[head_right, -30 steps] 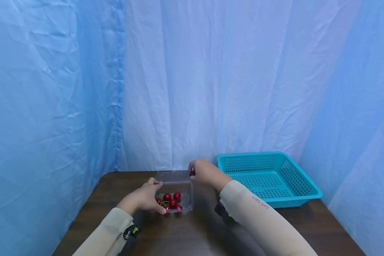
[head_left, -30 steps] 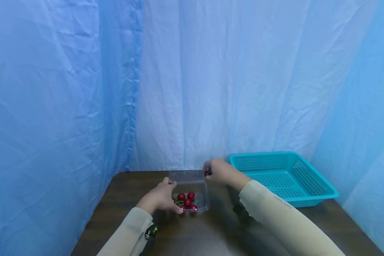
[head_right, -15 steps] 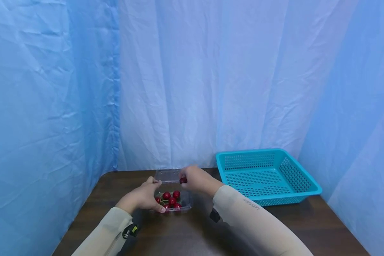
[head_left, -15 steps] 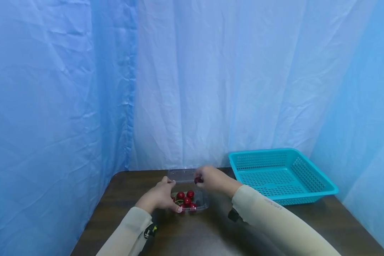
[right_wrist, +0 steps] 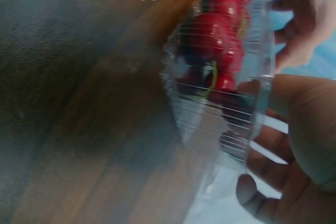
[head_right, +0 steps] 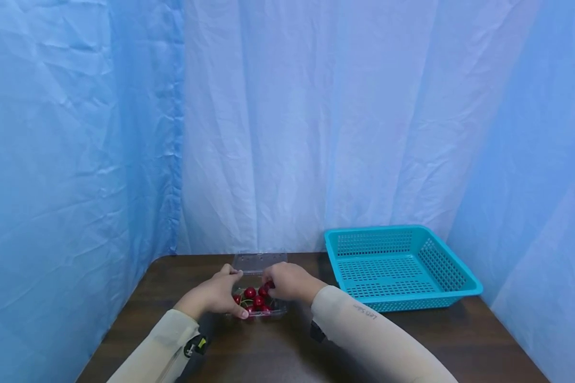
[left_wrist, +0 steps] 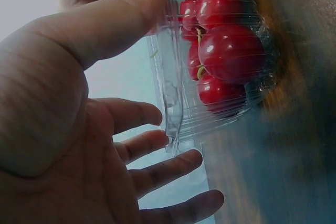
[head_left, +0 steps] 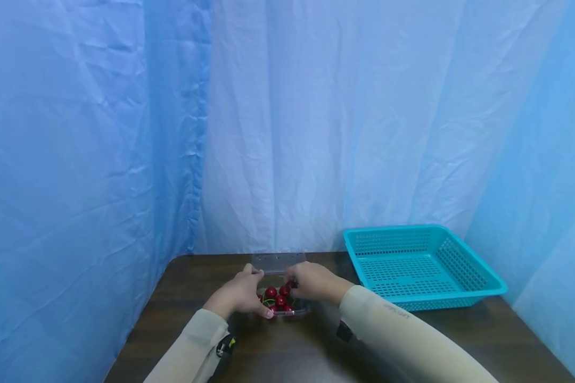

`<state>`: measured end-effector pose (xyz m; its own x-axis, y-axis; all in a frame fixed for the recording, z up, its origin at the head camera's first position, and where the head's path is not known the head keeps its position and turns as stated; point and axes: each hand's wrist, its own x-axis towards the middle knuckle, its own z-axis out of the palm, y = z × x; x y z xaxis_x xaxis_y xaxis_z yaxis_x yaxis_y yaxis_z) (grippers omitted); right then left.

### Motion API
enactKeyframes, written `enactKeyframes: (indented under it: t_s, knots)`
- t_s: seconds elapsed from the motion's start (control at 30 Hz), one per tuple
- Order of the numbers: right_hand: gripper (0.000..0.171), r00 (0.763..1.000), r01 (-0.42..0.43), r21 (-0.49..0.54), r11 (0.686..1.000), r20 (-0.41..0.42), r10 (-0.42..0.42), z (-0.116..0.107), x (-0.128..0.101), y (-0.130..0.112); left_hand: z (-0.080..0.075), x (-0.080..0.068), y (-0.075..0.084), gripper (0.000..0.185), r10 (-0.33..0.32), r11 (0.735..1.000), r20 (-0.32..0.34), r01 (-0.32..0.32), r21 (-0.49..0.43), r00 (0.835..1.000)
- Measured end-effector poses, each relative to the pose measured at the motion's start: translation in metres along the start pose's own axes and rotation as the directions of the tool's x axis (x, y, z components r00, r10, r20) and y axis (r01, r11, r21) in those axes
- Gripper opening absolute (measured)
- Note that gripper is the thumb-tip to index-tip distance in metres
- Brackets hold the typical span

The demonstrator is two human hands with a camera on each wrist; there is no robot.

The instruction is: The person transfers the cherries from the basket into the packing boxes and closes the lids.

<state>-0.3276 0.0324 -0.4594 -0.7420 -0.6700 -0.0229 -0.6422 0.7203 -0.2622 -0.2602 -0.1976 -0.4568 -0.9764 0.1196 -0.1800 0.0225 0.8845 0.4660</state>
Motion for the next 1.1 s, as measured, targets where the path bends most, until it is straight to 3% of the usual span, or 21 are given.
enactKeyframes:
  t_s: [0.27,0.4,0.5,0.67,0.77,0.9,1.0,1.1]
  knots:
    - [0.015,0.999,-0.034,-0.006,0.999,-0.031,0.034,0.005,-0.001,0.000,-0.002,-0.001,0.002,0.118,-0.002,1.000,-0.004,0.002,0.002,1.000]
    - [0.015,0.993,-0.078,0.034,0.996,-0.091,0.081,0.001,-0.005,-0.001,-0.002,-0.001,0.002,0.118,-0.007,1.000,-0.003,0.007,-0.013,1.000]
    - [0.010,0.969,-0.148,0.115,0.982,-0.184,0.167,-0.002,-0.006,0.000,-0.002,-0.001,0.001,0.118,-0.005,1.000,-0.007,0.004,-0.013,1.000]
    - [0.010,0.901,-0.260,0.246,0.934,-0.287,0.326,-0.003,-0.005,0.003,-0.001,-0.002,0.000,0.120,-0.006,1.000,-0.014,0.006,0.009,1.000]
    - [0.018,0.878,-0.320,0.305,0.897,-0.260,0.402,-0.003,-0.004,0.005,-0.001,-0.003,-0.001,0.120,0.004,1.000,-0.021,-0.003,0.026,1.000]
    - [0.047,0.860,-0.388,0.395,0.833,-0.170,0.481,0.002,-0.005,0.009,-0.004,-0.005,-0.003,0.120,0.012,0.998,-0.032,-0.010,0.066,0.999]
    - [0.060,0.861,-0.411,0.429,0.805,-0.109,0.498,0.008,-0.005,0.012,-0.006,-0.006,-0.006,0.122,0.015,0.996,-0.034,-0.012,0.088,0.999]
    - [0.060,0.876,-0.400,0.445,0.801,-0.073,0.477,0.013,-0.004,0.016,-0.007,-0.004,-0.008,0.122,0.020,0.997,-0.032,-0.018,0.080,0.999]
